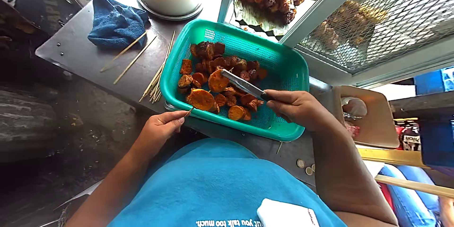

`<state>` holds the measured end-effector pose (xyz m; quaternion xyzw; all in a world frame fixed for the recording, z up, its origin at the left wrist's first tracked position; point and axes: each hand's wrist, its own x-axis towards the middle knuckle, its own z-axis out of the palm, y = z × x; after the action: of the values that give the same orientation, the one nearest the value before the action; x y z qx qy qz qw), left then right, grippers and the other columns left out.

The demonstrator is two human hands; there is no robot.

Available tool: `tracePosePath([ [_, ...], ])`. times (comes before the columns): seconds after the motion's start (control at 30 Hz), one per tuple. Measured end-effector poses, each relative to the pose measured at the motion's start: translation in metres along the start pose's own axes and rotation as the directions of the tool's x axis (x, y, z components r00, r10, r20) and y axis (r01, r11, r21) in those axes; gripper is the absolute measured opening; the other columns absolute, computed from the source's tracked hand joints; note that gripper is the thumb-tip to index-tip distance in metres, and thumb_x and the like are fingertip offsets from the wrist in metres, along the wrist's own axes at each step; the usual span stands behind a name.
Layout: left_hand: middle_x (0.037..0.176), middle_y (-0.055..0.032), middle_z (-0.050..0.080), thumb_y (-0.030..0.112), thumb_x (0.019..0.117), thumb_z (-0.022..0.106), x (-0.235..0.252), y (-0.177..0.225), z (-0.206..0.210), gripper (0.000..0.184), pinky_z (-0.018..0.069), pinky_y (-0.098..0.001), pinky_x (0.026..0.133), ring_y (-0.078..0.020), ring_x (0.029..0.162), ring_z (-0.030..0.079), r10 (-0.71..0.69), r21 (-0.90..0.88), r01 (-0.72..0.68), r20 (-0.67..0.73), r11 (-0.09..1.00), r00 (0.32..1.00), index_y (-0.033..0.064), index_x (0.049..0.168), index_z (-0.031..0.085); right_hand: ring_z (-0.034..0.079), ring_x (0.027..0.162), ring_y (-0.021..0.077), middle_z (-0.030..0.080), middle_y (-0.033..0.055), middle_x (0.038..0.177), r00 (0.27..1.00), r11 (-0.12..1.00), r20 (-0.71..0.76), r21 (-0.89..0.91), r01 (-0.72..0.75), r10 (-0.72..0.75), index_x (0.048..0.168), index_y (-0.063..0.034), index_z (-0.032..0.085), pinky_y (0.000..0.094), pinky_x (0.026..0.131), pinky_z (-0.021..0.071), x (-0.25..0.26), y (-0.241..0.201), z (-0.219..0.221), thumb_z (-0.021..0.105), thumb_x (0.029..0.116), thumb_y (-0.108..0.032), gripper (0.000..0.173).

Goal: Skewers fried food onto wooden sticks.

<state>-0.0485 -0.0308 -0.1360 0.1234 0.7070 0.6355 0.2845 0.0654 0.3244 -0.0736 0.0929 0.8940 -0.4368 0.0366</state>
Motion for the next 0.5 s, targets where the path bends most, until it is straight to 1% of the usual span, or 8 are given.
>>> tracePosePath([
  [0.13, 0.071, 0.0025, 0.062, 0.008, 0.0991, 0.061, 0.002, -0.003, 0.001, 0.023, 0.0374, -0.015, 0.051, -0.0018, 0.054, 0.046, -0.005, -0.016, 0.005, -0.016, 1.0, 1.0, 0.0055, 0.116, 0.076, 0.049, 0.048, 0.0019, 0.066, -0.0008, 0.071, 0.994, 0.995, 0.091, 0.08, -0.063, 0.056, 0.134, -0.016, 0.07, 0.0183, 0.044, 0.0413, 0.004, 0.003, 0.013, 0.06, 0.1039, -0.011, 0.032],
  [0.23, 0.07, 0.0031, 0.063, 0.007, 0.0982, 0.061, 0.0, -0.006, -0.002, 0.022, 0.0378, -0.0144, 0.051, -0.001, 0.054, 0.047, -0.029, -0.033, 0.027, -0.036, 0.999, 0.999, 0.0033, 0.114, 0.076, 0.049, 0.049, 0.0012, 0.065, -0.0007, 0.07, 0.985, 0.994, 0.151, 0.062, -0.094, 0.084, 0.133, -0.0152, 0.07, 0.0179, 0.045, 0.0419, 0.007, -0.001, 0.021, 0.061, 0.1037, -0.01, 0.032],
  [0.3, 0.069, 0.0032, 0.062, 0.007, 0.0983, 0.061, -0.001, -0.007, -0.005, 0.021, 0.0367, -0.0138, 0.05, -0.0004, 0.053, 0.046, -0.037, -0.037, 0.035, -0.056, 0.999, 0.998, 0.0032, 0.114, 0.075, 0.05, 0.051, 0.0, 0.066, -0.0013, 0.073, 0.983, 0.997, 0.175, 0.049, -0.063, 0.054, 0.134, -0.0144, 0.07, 0.0171, 0.047, 0.0429, 0.013, -0.002, 0.023, 0.061, 0.1035, -0.011, 0.032],
  [0.37, 0.071, 0.0034, 0.063, 0.008, 0.0984, 0.062, -0.003, -0.007, -0.012, 0.021, 0.0367, -0.0137, 0.05, 0.0001, 0.053, 0.046, -0.014, -0.009, 0.013, -0.093, 1.0, 0.996, 0.0045, 0.114, 0.075, 0.053, 0.056, -0.0008, 0.07, -0.0025, 0.082, 0.982, 0.999, 0.187, 0.027, 0.022, -0.027, 0.135, -0.0161, 0.069, 0.0188, 0.052, 0.0462, 0.023, -0.003, 0.018, 0.062, 0.1032, -0.015, 0.033],
  [0.4, 0.074, 0.004, 0.065, 0.009, 0.0984, 0.062, -0.004, -0.007, -0.016, 0.021, 0.0378, -0.0138, 0.05, 0.0005, 0.054, 0.047, 0.009, 0.026, -0.006, -0.132, 1.0, 0.991, 0.0056, 0.114, 0.075, 0.054, 0.059, -0.0003, 0.071, -0.0027, 0.086, 0.98, 0.997, 0.187, 0.005, 0.071, -0.071, 0.137, -0.0177, 0.068, 0.0213, 0.055, 0.048, 0.031, -0.005, 0.014, 0.061, 0.1032, -0.018, 0.034],
  [0.43, 0.079, 0.0042, 0.067, 0.011, 0.0992, 0.062, -0.006, -0.005, -0.022, 0.021, 0.0397, -0.0142, 0.052, 0.0005, 0.057, 0.049, 0.034, 0.076, -0.021, -0.18, 0.997, 0.983, 0.0065, 0.116, 0.074, 0.056, 0.061, 0.0032, 0.071, -0.0005, 0.089, 0.98, 0.994, 0.173, -0.032, 0.1, -0.093, 0.138, -0.0182, 0.066, 0.0261, 0.057, 0.0498, 0.041, -0.008, 0.01, 0.059, 0.1034, -0.021, 0.036],
  [0.47, 0.084, 0.004, 0.068, 0.011, 0.1001, 0.061, -0.008, -0.004, -0.028, 0.022, 0.0407, -0.0145, 0.053, 0.0005, 0.058, 0.05, 0.059, 0.118, -0.032, -0.234, 0.992, 0.97, 0.0066, 0.118, 0.073, 0.061, 0.069, 0.0103, 0.072, 0.0042, 0.095, 0.983, 0.989, 0.168, -0.11, 0.097, -0.078, 0.141, -0.0189, 0.063, 0.0346, 0.063, 0.0529, 0.053, -0.014, 0.006, 0.057, 0.105, -0.023, 0.037],
  [0.5, 0.085, 0.004, 0.068, 0.011, 0.1009, 0.06, -0.01, -0.002, -0.034, 0.023, 0.0406, -0.0144, 0.053, 0.0006, 0.058, 0.05, 0.076, 0.137, -0.038, -0.285, 0.99, 0.955, 0.0065, 0.12, 0.072, 0.067, 0.083, 0.0203, 0.073, 0.0101, 0.105, 0.985, 0.97, 0.167, -0.229, 0.082, -0.044, 0.143, -0.0192, 0.062, 0.0462, 0.075, 0.0553, 0.068, -0.021, 0.003, 0.057, 0.1063, -0.025, 0.038],
])
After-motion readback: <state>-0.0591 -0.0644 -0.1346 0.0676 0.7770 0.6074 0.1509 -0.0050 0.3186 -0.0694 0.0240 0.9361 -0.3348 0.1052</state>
